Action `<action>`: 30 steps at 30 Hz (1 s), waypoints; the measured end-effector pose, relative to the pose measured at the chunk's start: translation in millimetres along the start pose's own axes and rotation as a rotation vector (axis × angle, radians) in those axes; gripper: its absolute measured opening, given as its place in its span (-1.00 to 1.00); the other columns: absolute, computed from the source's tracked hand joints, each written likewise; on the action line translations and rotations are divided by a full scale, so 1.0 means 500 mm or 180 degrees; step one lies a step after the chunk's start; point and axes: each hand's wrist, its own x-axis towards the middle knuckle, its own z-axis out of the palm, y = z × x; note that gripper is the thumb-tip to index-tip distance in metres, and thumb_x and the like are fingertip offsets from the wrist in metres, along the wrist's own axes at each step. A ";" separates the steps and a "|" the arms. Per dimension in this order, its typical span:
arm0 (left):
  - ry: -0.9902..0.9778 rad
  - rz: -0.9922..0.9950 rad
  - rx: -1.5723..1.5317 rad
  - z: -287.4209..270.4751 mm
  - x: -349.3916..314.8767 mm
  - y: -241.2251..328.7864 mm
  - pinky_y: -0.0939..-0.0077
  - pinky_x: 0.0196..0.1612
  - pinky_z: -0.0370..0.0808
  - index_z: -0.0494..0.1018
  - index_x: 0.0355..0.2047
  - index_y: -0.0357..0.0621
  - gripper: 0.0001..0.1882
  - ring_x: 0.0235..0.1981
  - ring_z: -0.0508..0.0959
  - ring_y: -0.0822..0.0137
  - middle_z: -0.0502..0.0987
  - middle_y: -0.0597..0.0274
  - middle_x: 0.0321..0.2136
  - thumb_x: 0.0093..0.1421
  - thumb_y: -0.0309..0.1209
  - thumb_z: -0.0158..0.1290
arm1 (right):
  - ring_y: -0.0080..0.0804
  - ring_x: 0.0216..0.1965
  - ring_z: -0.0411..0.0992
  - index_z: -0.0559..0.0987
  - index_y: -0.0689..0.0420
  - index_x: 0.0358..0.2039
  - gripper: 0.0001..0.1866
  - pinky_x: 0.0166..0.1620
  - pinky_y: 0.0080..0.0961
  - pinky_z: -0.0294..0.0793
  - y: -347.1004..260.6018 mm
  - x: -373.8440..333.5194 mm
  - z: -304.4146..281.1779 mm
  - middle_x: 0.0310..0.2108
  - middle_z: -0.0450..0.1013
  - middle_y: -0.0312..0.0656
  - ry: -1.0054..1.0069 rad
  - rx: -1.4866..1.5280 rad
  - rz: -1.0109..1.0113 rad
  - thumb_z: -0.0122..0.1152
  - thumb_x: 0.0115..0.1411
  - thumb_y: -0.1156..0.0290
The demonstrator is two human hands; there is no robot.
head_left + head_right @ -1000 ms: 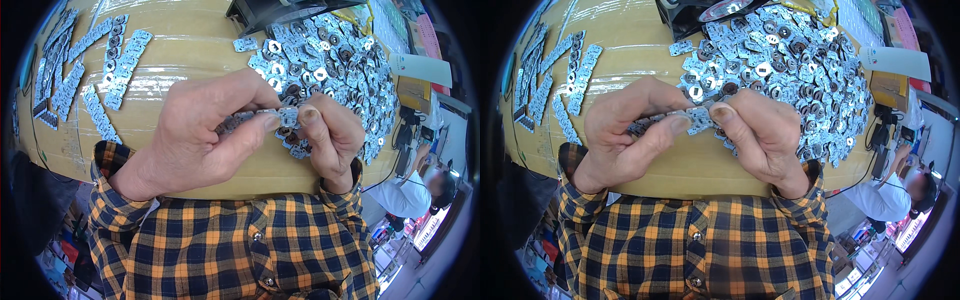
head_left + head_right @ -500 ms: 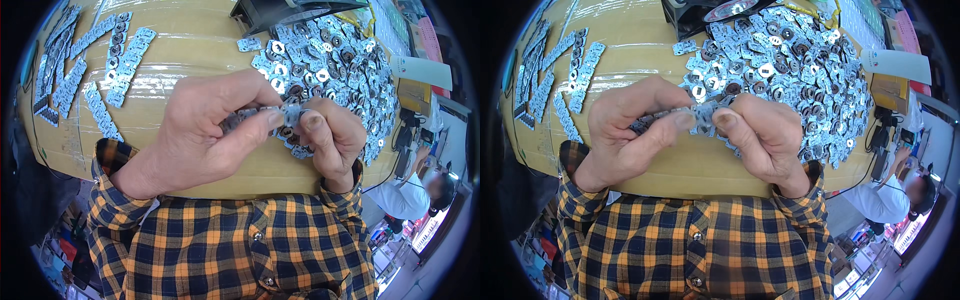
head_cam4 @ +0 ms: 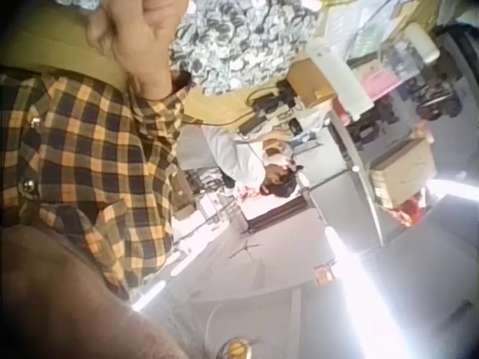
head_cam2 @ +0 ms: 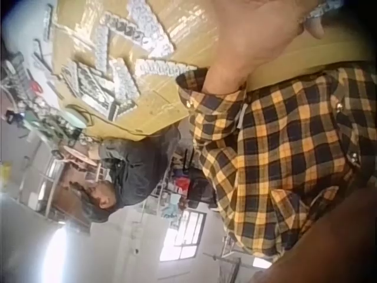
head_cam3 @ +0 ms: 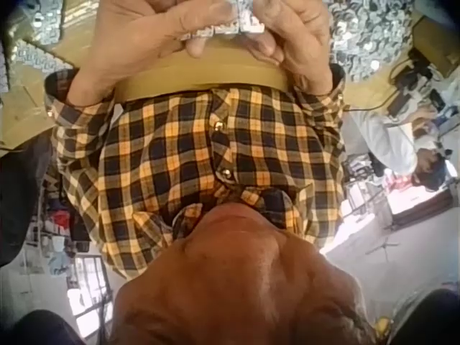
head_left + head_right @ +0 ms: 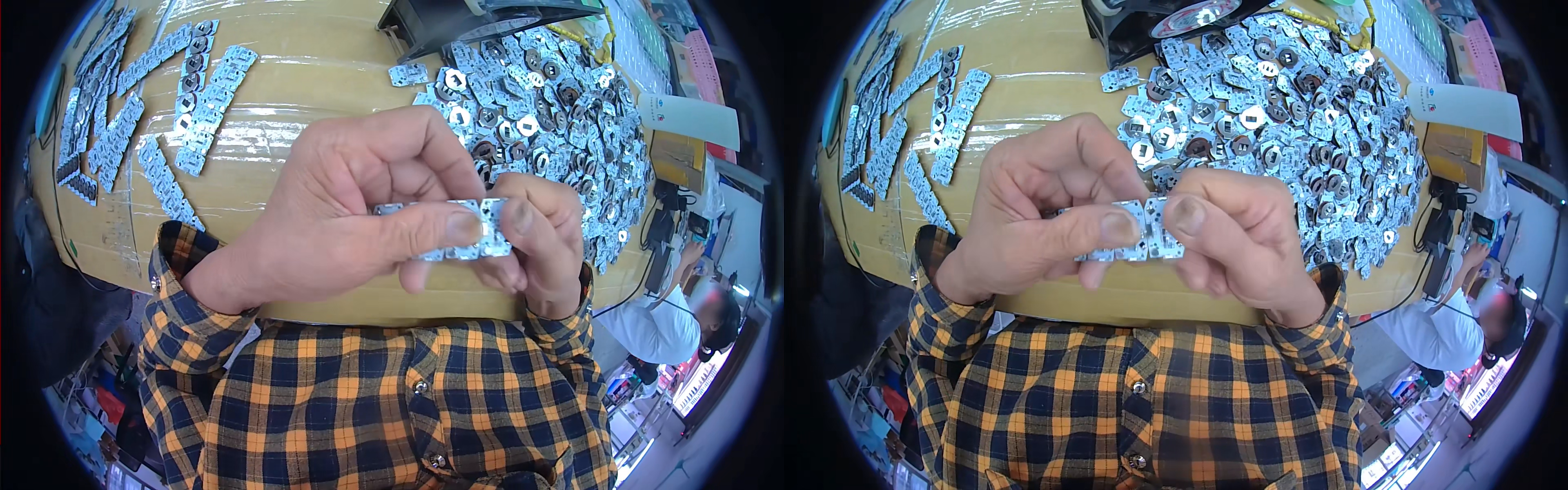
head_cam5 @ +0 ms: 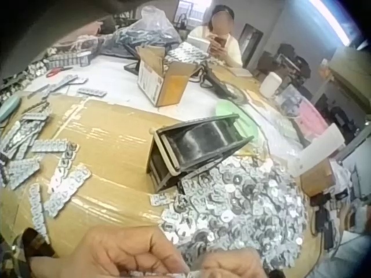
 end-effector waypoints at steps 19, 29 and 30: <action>0.0683 0.2536 0.2733 0.001 0.012 -0.041 0.52 -0.44 0.48 0.47 -0.23 -0.39 -0.71 -0.48 0.58 0.22 0.56 -0.01 -0.43 -0.02 -0.75 0.12 | -0.75 -0.75 0.16 0.43 0.21 -0.51 -0.66 -0.66 -0.74 0.10 0.020 -0.002 0.015 -0.74 0.33 -0.35 0.0844 -0.0880 -0.0377 -0.03 0.36 0.27; 0.0623 0.2197 0.2483 -0.004 0.005 -0.022 0.54 -0.46 0.46 0.47 -0.28 -0.39 -0.77 -0.49 0.57 0.24 0.55 0.02 -0.44 -0.01 -0.74 0.09 | -0.78 -0.73 0.18 0.48 0.24 -0.49 -0.70 -0.65 -0.76 0.10 0.023 -0.002 0.019 -0.72 0.32 -0.40 0.0927 -0.0749 -0.0480 0.00 0.34 0.34; 0.0630 0.2195 0.2486 -0.006 0.004 -0.024 0.54 -0.46 0.46 0.47 -0.28 -0.39 -0.77 -0.49 0.57 0.24 0.55 0.02 -0.44 -0.01 -0.74 0.09 | -0.79 -0.72 0.19 0.52 0.25 -0.49 -0.73 -0.64 -0.75 0.11 0.023 -0.003 0.017 -0.73 0.31 -0.42 0.0898 -0.0659 -0.0464 0.03 0.33 0.40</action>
